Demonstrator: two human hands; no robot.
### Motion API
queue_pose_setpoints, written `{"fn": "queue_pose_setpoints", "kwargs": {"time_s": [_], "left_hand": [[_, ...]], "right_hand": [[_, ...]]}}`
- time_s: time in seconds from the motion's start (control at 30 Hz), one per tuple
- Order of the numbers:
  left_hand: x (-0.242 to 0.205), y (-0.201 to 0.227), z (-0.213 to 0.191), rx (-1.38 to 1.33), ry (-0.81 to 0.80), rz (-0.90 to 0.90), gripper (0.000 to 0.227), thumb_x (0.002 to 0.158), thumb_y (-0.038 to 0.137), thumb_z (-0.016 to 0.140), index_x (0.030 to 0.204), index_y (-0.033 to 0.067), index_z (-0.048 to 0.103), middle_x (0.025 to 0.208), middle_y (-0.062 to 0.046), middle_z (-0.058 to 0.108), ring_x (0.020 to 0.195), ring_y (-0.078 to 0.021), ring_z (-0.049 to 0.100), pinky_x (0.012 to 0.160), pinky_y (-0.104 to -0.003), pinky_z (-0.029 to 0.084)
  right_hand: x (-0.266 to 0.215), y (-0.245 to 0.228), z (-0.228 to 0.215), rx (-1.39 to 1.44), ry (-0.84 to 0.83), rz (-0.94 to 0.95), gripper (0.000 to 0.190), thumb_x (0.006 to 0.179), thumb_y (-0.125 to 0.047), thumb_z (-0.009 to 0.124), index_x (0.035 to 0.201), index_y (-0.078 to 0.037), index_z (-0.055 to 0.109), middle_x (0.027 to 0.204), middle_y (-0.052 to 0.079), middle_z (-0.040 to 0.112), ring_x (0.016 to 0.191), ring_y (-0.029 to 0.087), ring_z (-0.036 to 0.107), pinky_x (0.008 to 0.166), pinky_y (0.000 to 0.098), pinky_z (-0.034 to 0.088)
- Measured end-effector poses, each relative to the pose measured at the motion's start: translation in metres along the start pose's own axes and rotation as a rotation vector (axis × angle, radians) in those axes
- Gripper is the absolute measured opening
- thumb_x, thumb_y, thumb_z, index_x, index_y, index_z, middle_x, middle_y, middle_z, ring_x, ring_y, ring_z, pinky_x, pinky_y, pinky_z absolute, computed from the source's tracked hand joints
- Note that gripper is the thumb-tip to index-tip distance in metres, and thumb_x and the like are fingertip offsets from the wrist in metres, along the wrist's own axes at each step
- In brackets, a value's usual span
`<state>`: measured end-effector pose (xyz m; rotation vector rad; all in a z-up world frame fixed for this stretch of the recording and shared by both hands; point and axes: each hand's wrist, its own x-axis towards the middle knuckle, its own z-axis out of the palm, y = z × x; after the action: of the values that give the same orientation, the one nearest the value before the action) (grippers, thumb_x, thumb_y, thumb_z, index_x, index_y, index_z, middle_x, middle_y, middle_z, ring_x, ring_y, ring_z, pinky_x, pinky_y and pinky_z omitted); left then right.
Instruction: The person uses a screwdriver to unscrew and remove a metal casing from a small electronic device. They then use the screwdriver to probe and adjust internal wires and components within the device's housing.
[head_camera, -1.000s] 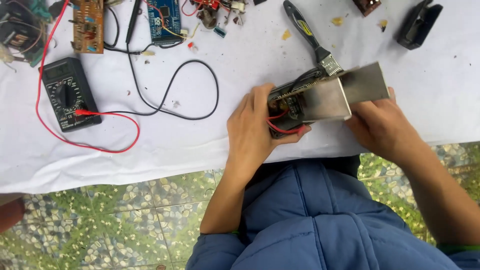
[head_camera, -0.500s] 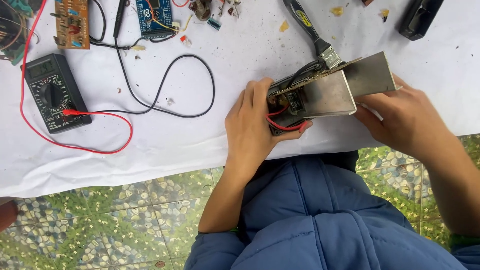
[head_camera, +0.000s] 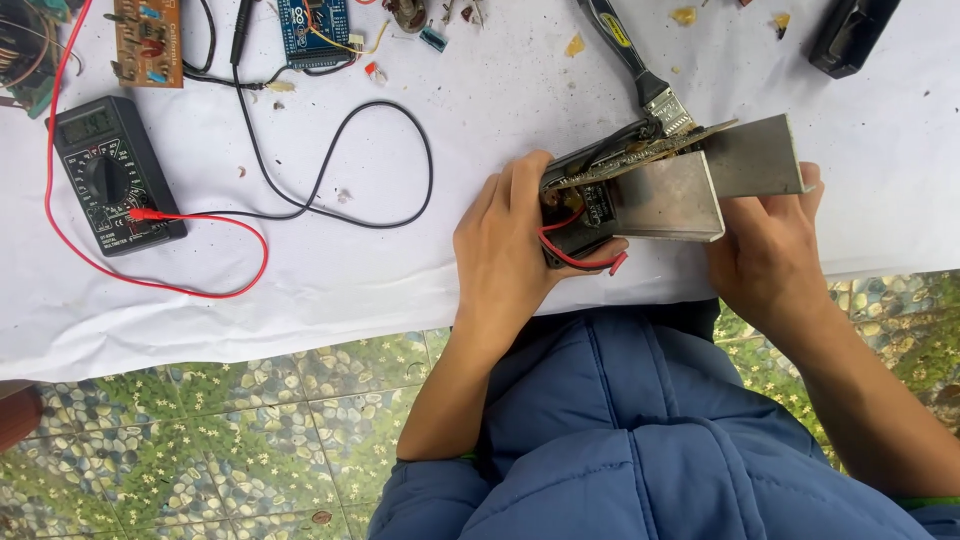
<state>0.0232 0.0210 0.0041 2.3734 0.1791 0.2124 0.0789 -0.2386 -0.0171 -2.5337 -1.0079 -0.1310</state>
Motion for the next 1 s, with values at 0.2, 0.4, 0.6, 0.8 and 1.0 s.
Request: {"fn": "queue_pose_setpoints", "kwargs": {"time_s": [0.2,0.4,0.6,0.8,1.0], "left_hand": [[0.000,0.000,0.000,-0.013,-0.004,-0.005,0.084,0.064,0.061,0.091,0.119,0.0111,0.051,0.102,-0.002,0.067,0.093,-0.0274,0.067,0.071,-0.039,0.051],[0.000,-0.001,0.000,0.006,0.013,0.015,0.087,0.063,0.062,0.091,0.121,0.0117,0.052,0.104,-0.003,0.068,0.095,-0.0278,0.068,0.072,-0.039,0.052],[-0.001,0.002,-0.001,0.033,0.035,0.033,0.085,0.065,0.066,0.088,0.119,0.0113,0.051,0.101,-0.001,0.065,0.090,-0.0237,0.066,0.064,-0.037,0.050],[-0.001,-0.001,0.000,0.018,0.013,0.026,0.086,0.064,0.064,0.090,0.121,0.0120,0.051,0.105,-0.002,0.066,0.095,-0.0272,0.067,0.071,-0.038,0.051],[0.000,0.000,0.000,0.023,-0.003,0.002,0.085,0.065,0.065,0.088,0.120,0.0124,0.052,0.101,-0.002,0.067,0.093,-0.0265,0.067,0.070,-0.039,0.052]], "right_hand": [[-0.001,-0.004,0.001,0.029,-0.007,0.030,0.025,0.096,0.013,0.046,0.117,0.004,0.059,0.114,0.029,0.057,0.098,0.047,0.045,0.091,0.0507,0.031],[0.007,-0.009,-0.007,0.053,-0.093,0.049,0.017,0.102,0.002,0.046,0.118,0.003,0.053,0.109,0.028,0.054,0.097,0.047,0.045,0.094,0.0529,0.030],[0.007,-0.016,-0.009,-0.051,-0.073,0.014,0.013,0.111,-0.004,0.049,0.117,0.000,0.059,0.106,0.022,0.053,0.094,0.041,0.044,0.088,0.0506,0.032],[0.003,-0.025,0.000,-0.202,-0.015,0.010,0.023,0.106,-0.003,0.047,0.120,0.003,0.064,0.108,0.021,0.059,0.094,0.041,0.046,0.089,0.0509,0.035],[-0.003,-0.023,0.007,-0.211,-0.036,0.049,0.015,0.093,0.003,0.049,0.104,0.001,0.059,0.100,0.019,0.058,0.090,0.041,0.046,0.084,0.0490,0.036]]}}
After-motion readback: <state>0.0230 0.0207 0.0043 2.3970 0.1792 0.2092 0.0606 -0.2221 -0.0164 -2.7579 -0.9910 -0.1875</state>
